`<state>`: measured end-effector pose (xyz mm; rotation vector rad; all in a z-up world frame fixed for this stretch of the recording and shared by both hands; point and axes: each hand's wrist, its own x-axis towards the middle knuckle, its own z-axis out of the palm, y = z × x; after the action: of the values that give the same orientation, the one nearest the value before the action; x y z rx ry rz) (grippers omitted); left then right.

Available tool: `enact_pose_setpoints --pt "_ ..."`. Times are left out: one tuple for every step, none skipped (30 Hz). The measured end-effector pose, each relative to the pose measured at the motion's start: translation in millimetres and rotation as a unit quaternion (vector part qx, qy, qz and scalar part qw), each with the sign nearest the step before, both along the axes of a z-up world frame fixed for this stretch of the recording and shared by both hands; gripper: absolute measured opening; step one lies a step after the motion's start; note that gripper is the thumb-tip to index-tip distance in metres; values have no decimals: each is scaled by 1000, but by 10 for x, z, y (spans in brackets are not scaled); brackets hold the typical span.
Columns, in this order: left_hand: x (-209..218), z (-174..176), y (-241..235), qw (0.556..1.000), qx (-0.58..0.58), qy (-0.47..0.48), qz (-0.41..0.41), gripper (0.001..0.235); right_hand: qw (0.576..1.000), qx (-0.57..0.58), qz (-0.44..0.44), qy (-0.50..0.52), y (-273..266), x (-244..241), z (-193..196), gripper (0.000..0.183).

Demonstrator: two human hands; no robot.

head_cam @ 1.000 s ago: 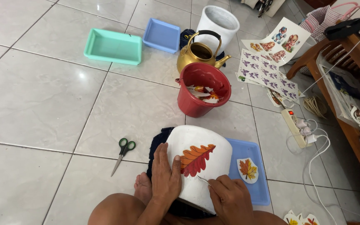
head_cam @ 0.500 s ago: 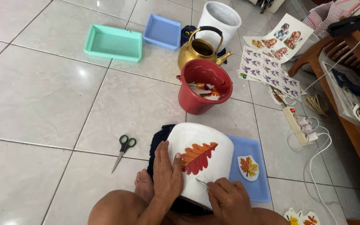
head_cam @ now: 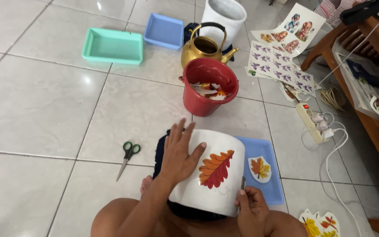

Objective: Using a small precision tool to refine the edges of a leaf-shaped cutout on a white container.

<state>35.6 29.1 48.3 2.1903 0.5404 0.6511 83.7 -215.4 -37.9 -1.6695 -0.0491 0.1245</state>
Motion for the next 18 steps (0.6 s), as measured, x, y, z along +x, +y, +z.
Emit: enact_pose_setpoints --pt "64 3 78 1000 5 -2 0 64 1000 5 0 -2 11 28 -44 15" --pt "134 0 127 996 -26 79 -45 64 1000 27 9 -3 -10 49 -86 14" --pt "210 -8 177 982 -55 158 -89 64 999 48 18 -4 -30 75 -136 12" --pt "225 -56 198 982 -55 158 -92 64 999 48 14 -5 -15 82 -106 12" --pt "244 -114 223 990 -9 118 -77 60 998 54 29 -3 5 92 -85 13" --pt "236 -188 231 994 34 80 -61 56 997 58 43 2 5 74 -74 14" --pt "221 -168 226 994 33 83 -64 56 998 56 40 5 21 66 8 14" --pt "187 -151 234 994 20 100 -46 57 998 37 47 4 51 51 90 13" --pt "145 -132 245 993 8 117 -28 58 998 19 55 4 85 29 172 13" --pt "90 -124 217 992 8 120 -26 58 998 19 56 7 75 62 165 13" --pt "30 -114 191 994 -11 113 2 57 997 23 69 -9 66 90 158 12" --pt "-35 -105 159 993 -31 106 31 57 996 26 82 -25 52 115 156 12" --pt "-81 -179 158 993 -32 109 34 57 996 26 84 -22 69 48 340 12" --pt "-116 -257 148 996 -11 73 59 57 986 -98 100 -89 78 -6 526 11" --pt "-154 -336 139 996 9 37 84 56 957 -220 113 -154 89 -61 711 10" --pt "-181 -387 156 996 7 38 86 56 956 -222 116 -154 106 -121 769 10" --pt "-210 -436 172 996 -33 -11 88 53 931 -229 131 -250 124 -182 828 11" --pt "-225 -482 197 992 -71 -59 88 51 898 -234 143 -343 147 -237 885 13"
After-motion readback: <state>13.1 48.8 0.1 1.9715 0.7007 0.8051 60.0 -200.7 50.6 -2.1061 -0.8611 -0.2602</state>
